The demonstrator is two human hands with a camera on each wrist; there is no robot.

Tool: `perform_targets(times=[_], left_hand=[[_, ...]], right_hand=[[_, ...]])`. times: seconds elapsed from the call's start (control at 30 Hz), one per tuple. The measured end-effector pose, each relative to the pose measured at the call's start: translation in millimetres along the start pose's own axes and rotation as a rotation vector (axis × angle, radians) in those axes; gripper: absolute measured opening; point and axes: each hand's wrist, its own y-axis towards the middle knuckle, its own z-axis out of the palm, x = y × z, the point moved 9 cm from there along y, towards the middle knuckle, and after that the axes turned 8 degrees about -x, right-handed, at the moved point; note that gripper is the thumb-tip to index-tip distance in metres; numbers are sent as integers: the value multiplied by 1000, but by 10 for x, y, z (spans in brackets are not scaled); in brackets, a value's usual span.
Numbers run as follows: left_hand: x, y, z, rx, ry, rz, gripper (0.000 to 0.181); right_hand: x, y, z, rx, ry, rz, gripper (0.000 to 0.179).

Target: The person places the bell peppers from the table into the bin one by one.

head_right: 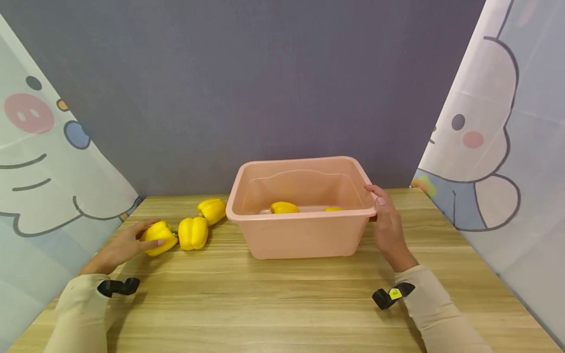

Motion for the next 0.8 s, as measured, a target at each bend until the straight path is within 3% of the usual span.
perform_targets(times=[0.27, 0.8], left_hand=[[25, 24, 13, -5, -7, -10, 88], [27, 49, 48, -32, 9, -22, 94]], right_hand=[[-1, 16, -6, -3, 31, 5, 49], [-10, 10, -2, 2, -15, 4, 51]])
